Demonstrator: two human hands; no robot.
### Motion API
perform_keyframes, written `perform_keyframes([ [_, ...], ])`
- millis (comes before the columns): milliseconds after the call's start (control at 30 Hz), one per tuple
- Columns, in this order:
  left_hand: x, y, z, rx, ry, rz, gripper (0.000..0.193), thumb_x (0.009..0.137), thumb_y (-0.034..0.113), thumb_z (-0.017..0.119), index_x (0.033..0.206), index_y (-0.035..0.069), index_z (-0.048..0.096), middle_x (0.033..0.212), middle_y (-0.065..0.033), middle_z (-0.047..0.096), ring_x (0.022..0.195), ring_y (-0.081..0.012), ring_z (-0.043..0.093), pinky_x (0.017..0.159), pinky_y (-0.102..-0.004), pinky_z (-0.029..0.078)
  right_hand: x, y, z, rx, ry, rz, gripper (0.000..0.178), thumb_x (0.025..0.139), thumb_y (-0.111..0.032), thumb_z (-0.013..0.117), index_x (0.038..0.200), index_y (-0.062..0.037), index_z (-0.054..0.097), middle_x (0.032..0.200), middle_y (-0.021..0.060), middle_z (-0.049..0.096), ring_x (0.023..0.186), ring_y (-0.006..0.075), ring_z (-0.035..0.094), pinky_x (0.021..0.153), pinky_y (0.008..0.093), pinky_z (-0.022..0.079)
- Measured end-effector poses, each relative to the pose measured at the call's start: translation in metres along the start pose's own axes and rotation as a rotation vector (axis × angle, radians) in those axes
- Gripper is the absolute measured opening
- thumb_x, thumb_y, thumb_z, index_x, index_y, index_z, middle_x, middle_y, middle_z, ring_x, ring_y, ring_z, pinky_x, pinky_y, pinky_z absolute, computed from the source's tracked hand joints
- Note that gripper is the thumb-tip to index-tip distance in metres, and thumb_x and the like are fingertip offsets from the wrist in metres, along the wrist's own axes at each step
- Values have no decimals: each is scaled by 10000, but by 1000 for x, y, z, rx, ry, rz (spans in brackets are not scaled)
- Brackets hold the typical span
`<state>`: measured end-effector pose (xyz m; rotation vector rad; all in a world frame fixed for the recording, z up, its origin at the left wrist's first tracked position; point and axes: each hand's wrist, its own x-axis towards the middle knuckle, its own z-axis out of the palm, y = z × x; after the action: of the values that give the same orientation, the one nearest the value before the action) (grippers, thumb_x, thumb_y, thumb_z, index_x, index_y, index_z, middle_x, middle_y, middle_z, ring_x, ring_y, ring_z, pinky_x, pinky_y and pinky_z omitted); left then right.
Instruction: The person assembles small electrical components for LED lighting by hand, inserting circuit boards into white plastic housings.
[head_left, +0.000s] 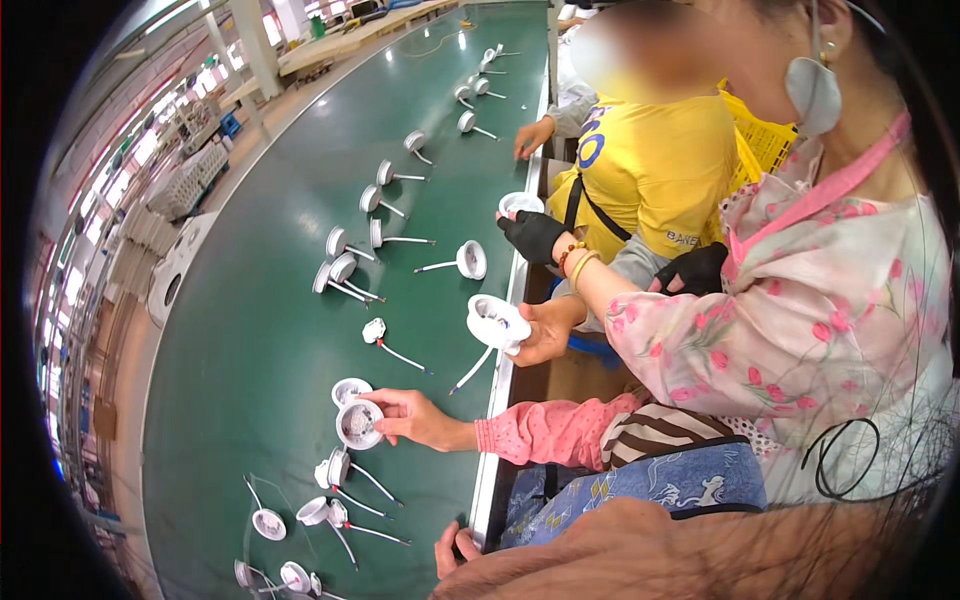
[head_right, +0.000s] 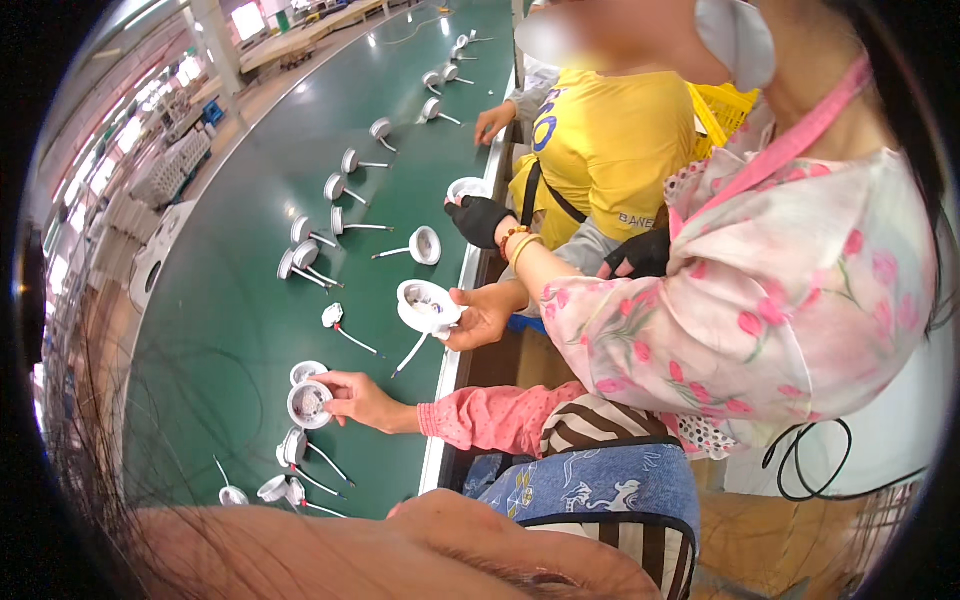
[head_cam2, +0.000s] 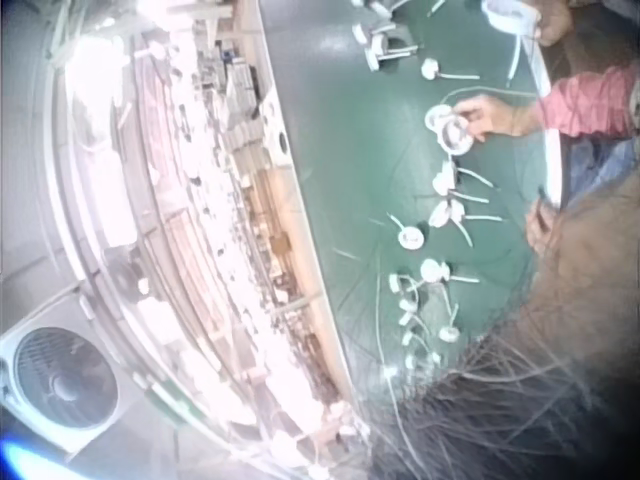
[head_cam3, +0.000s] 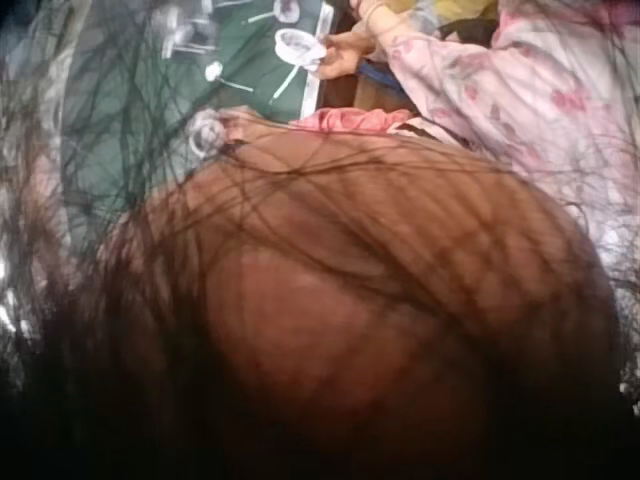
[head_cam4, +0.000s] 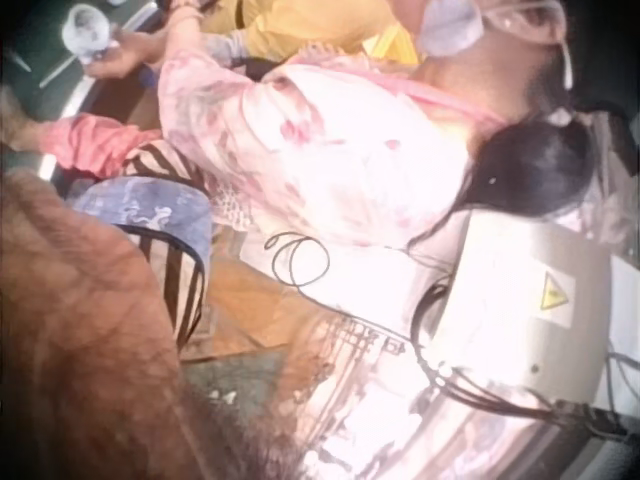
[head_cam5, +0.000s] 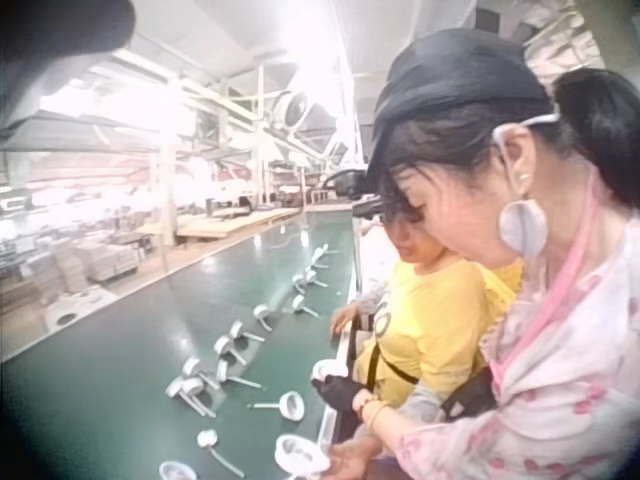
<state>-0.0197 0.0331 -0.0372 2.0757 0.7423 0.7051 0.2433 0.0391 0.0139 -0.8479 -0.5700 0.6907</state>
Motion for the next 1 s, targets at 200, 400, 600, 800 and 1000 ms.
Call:
perform_keyframes([
  [200,-5,20,-7,-177,75,-124,158,895,15,624,1011,-2,729,812,-90,660,708,-179,631,638,-295,505,2,4,7,10,-22,41,512,918,36,603,1421,11,510,1056,50,658,753,87,574,663,254,498],
  [400,-3,21,-6,-146,56,-232,183,912,6,602,1050,-17,719,846,-91,683,711,-151,624,627,-272,495,5,5,5,61,-2,66,515,905,61,602,1411,40,510,1090,81,668,788,102,604,627,256,496],
  [600,-3,28,-9,-115,53,-208,195,906,-1,596,1058,-21,717,834,-94,681,691,-154,620,613,-276,490,3,5,7,95,-6,82,500,906,53,616,1397,44,521,1092,81,669,772,106,602,625,257,494],
  [800,-2,32,-8,-52,73,-165,179,890,13,620,1029,-16,728,792,-83,668,663,-156,603,591,-286,471,0,4,5,101,-25,66,494,910,51,611,1396,43,524,1091,79,670,772,100,598,629,257,495],
  [1000,1,44,-8,-44,79,-140,172,885,10,627,1021,-7,731,777,-84,661,658,-164,606,593,-292,472,0,4,5,105,-33,68,492,910,54,604,1395,41,526,1086,74,672,763,96,595,635,252,496],
])
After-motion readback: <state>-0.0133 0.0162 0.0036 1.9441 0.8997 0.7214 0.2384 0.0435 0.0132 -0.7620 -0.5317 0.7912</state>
